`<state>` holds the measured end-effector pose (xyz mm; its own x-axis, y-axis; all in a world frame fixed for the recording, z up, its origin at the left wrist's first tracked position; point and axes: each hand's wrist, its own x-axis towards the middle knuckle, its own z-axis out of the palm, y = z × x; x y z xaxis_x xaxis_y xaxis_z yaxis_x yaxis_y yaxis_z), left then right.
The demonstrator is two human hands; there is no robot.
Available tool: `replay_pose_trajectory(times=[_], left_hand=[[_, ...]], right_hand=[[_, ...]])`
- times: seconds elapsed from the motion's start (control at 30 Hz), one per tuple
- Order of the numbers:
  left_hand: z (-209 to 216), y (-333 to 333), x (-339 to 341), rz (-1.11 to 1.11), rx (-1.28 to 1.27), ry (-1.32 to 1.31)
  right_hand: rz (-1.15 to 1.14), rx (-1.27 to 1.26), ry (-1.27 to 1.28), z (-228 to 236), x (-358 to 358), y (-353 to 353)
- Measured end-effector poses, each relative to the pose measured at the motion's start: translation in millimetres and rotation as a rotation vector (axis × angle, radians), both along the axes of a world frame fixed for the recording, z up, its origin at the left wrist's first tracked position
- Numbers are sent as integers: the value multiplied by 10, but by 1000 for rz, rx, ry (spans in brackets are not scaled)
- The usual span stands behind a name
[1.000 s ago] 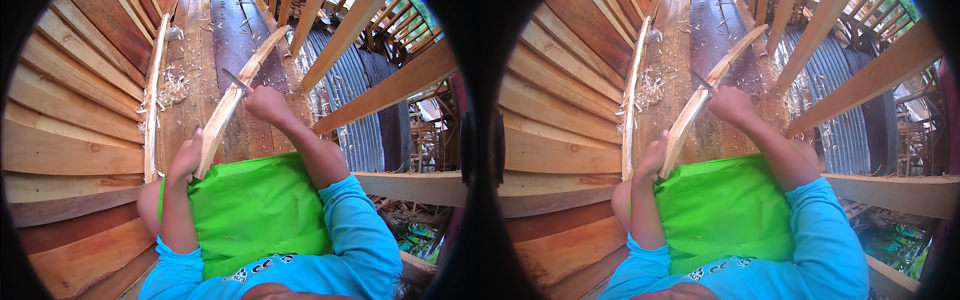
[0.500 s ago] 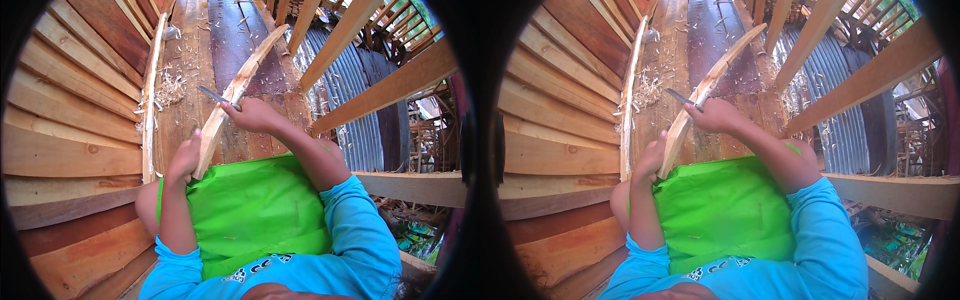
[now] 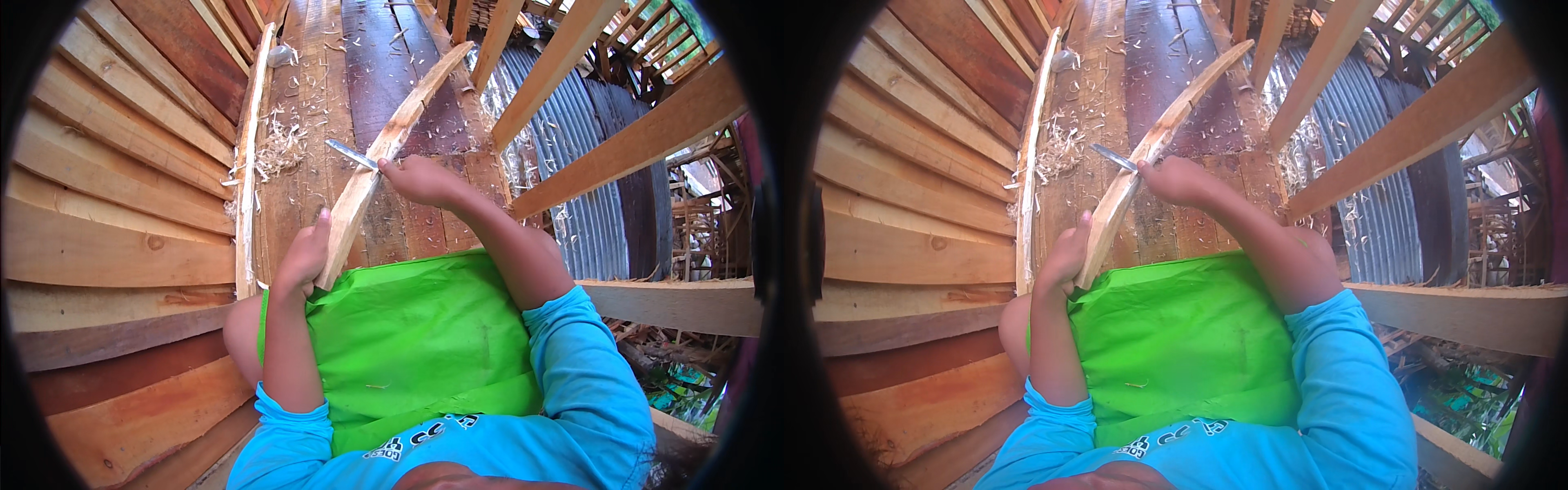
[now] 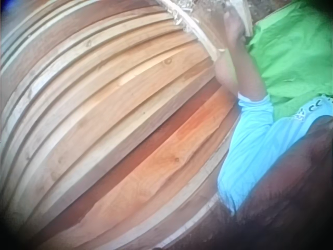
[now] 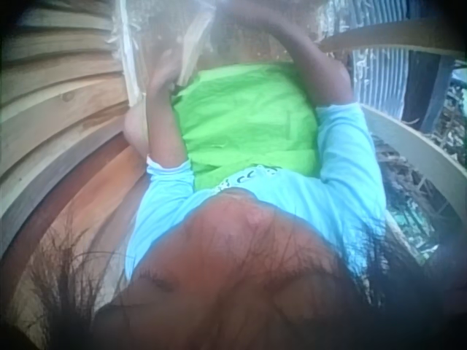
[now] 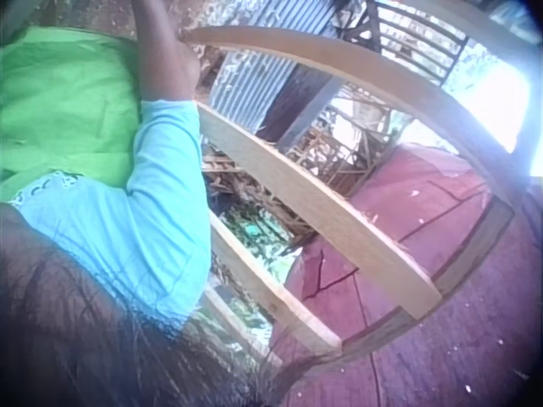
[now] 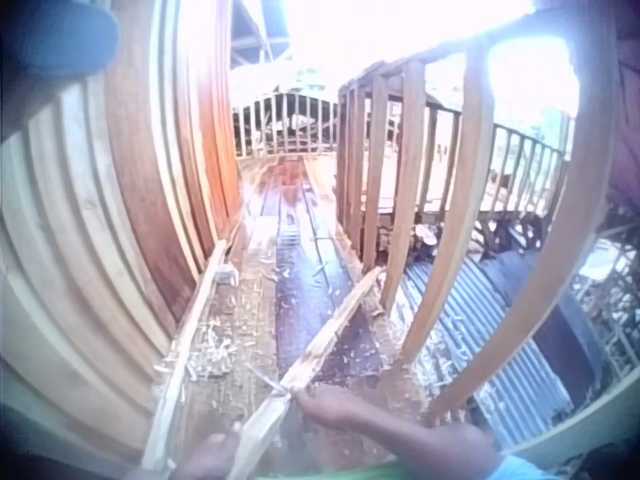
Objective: The person sits on a wooden floor and uses a knife to shave and shape a long, thin piece of wood. They hold the wood with one hand and repeatedly draw the knife along its length to remove thin shavings, gradually refining the wood's surface.
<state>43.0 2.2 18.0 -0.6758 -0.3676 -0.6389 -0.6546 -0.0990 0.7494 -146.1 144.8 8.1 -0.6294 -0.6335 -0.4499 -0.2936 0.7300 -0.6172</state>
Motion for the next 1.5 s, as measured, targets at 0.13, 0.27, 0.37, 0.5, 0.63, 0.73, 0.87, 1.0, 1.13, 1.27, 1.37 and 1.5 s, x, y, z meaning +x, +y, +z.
replay_pose_trajectory(times=[0.13, 0.27, 0.37, 0.5, 0.63, 0.73, 0.87, 1.0, 1.13, 1.27, 1.37, 1.5], left_hand=[[-68, -44, 15, -3, -2, -8], [-98, -47, -6, -39, 22, -30], [-152, -95, 12, -52, 5, -30], [-154, -98, 10, -38, -2, -7], [-141, -69, 16, -16, -18, 26], [-162, -67, 2, -26, -23, 51], [-130, -70, -13, -43, 38, 24], [-176, -118, 35, -24, 84, 33], [-224, -109, 17, -40, 14, 44], [-195, -120, 11, -24, 22, 17], [-201, -120, 16, -5, 52, 20], [-239, -106, 2, -9, 30, 23]], right_hand=[[38, -44, 109, 157, 224, 35], [-37, -89, -14, 130, 236, 33], [-54, -2, -493, 178, 139, 2], [-84, -109, -927, 146, 80, 33], [-263, -423, -183, 99, 77, 19], [-470, -1104, 271, -168, -74, 74], [-572, -1636, 395, -125, -167, 6], [-185, -828, 575, 308, -43, -112], [-90, -456, 463, 341, -26, -63], [48, -149, 373, 276, -63, 43], [45, 21, 363, 90, -94, 92], [-143, 41, 388, 23, -181, 113]])
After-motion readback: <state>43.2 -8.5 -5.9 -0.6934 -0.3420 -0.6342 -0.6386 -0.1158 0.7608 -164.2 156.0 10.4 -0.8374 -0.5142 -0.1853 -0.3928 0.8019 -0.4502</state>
